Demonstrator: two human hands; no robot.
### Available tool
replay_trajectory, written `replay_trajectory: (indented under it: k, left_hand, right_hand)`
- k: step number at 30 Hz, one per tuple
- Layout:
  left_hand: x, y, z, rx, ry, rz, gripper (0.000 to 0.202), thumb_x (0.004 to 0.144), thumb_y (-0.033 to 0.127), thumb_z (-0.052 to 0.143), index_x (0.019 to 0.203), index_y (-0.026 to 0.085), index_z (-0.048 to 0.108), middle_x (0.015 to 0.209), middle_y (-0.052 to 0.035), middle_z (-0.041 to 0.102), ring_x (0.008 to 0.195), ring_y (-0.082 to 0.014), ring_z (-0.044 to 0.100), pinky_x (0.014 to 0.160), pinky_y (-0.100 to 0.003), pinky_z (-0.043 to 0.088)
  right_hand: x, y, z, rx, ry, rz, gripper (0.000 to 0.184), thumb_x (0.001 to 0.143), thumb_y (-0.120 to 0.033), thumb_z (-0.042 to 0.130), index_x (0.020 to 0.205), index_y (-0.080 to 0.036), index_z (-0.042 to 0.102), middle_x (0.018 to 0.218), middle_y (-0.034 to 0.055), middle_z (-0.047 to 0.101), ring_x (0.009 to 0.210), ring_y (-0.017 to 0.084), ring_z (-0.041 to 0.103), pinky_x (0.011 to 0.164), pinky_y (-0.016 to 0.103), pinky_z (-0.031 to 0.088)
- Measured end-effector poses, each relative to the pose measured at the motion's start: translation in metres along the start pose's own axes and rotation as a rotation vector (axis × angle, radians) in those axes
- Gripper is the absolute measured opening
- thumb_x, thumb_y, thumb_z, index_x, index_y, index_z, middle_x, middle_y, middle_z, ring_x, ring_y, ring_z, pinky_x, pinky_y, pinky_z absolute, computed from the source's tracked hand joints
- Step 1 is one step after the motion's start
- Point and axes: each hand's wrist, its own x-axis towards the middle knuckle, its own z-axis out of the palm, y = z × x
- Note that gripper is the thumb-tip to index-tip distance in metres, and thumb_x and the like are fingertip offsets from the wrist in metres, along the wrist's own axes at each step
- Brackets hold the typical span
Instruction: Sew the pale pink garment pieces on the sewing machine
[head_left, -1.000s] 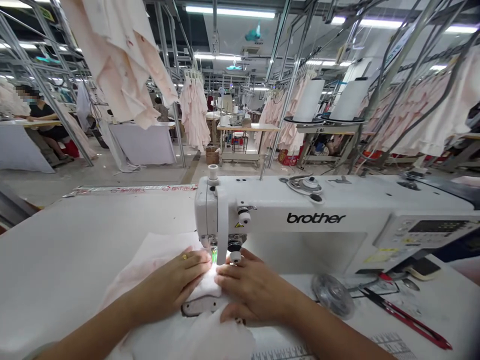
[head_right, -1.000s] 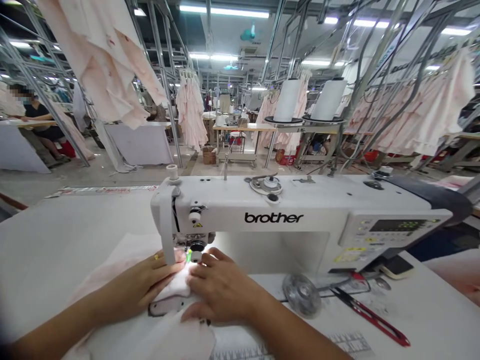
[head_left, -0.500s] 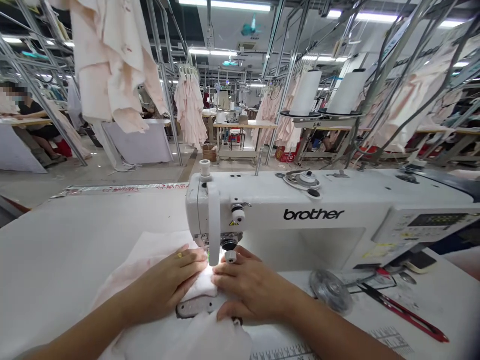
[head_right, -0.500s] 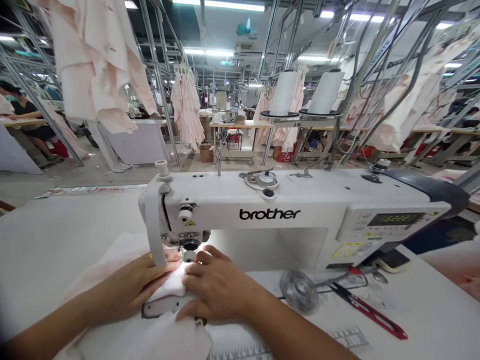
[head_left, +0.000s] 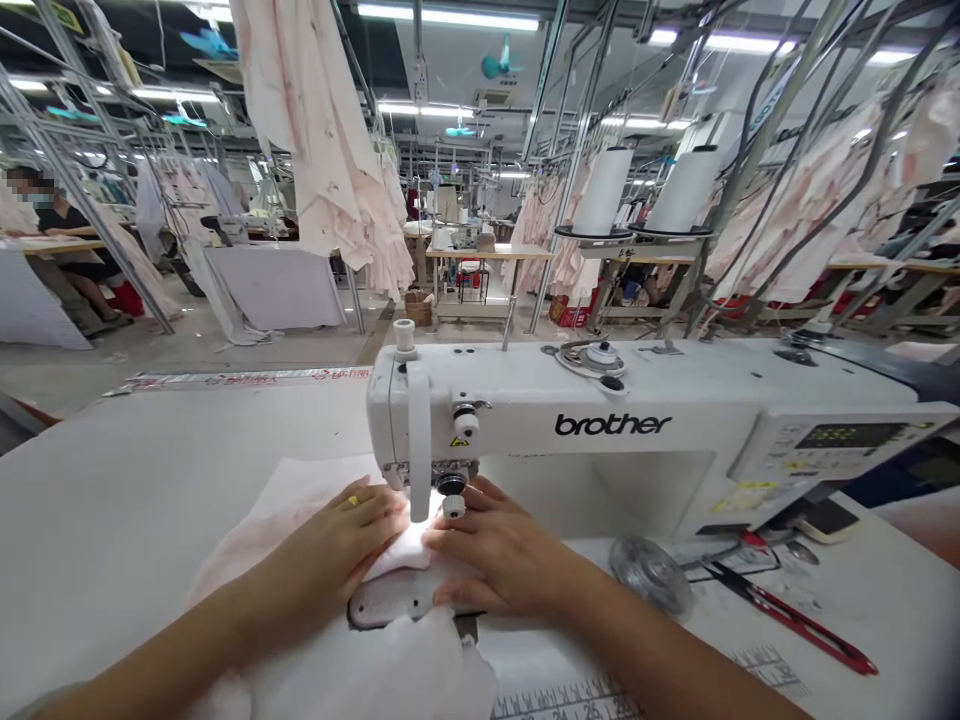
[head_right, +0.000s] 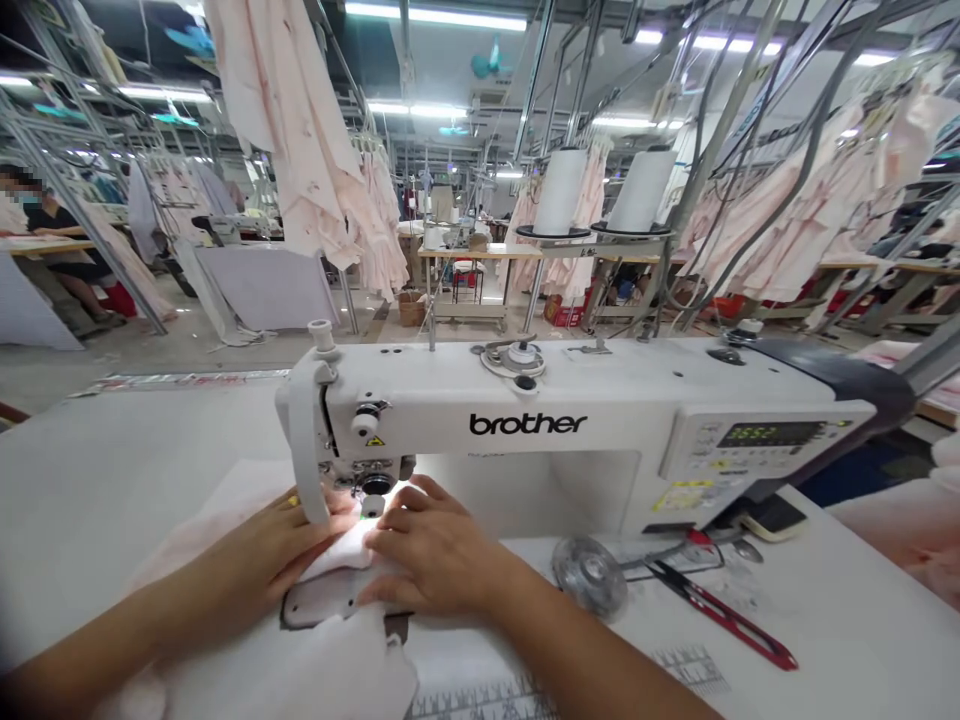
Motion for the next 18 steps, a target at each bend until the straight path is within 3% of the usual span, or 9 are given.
replay_trajectory:
  k: [6, 13, 18]
  left_hand:
    - [-0.013, 0.011, 0.011, -0.106, 0.037, 0.094, 0.05, 0.087, -0.002, 0.04, 0.124, 0.026, 0.059, 0.122, -0.004, 0.067, 0.113, -0.0212, 0.061, 0.096, -0.034, 0.052]
    - [-0.001, -0.013, 0.015, -0.168, 0.064, 0.061, 0.043, 0.094, 0.004, 0.041, 0.122, 0.028, 0.063, 0.124, -0.004, 0.065, 0.113, -0.0202, 0.061, 0.097, -0.034, 0.052]
    - [0.004, -0.007, 0.004, -0.191, 0.051, 0.016, 0.043, 0.09, 0.005, 0.043, 0.119, 0.028, 0.064, 0.116, -0.0041, 0.066, 0.104, -0.0194, 0.063, 0.092, -0.031, 0.052]
  right_hand:
    - [-0.001, -0.004, -0.001, -0.002, -0.033, -0.108, 0.043, 0.096, -0.059, 0.051, 0.12, -0.025, 0.063, 0.1, 0.0002, 0.066, 0.095, 0.016, 0.053, 0.108, 0.034, 0.024]
    - [0.001, -0.003, 0.002, -0.033, -0.004, 0.009, 0.042, 0.098, -0.056, 0.047, 0.122, -0.024, 0.061, 0.104, 0.003, 0.065, 0.1, 0.019, 0.051, 0.107, 0.035, 0.026]
    - [0.001, 0.002, 0.012, -0.025, 0.107, 0.075, 0.026, 0.099, -0.043, 0.053, 0.11, -0.022, 0.064, 0.096, 0.0033, 0.066, 0.099, 0.019, 0.052, 0.102, 0.034, 0.031]
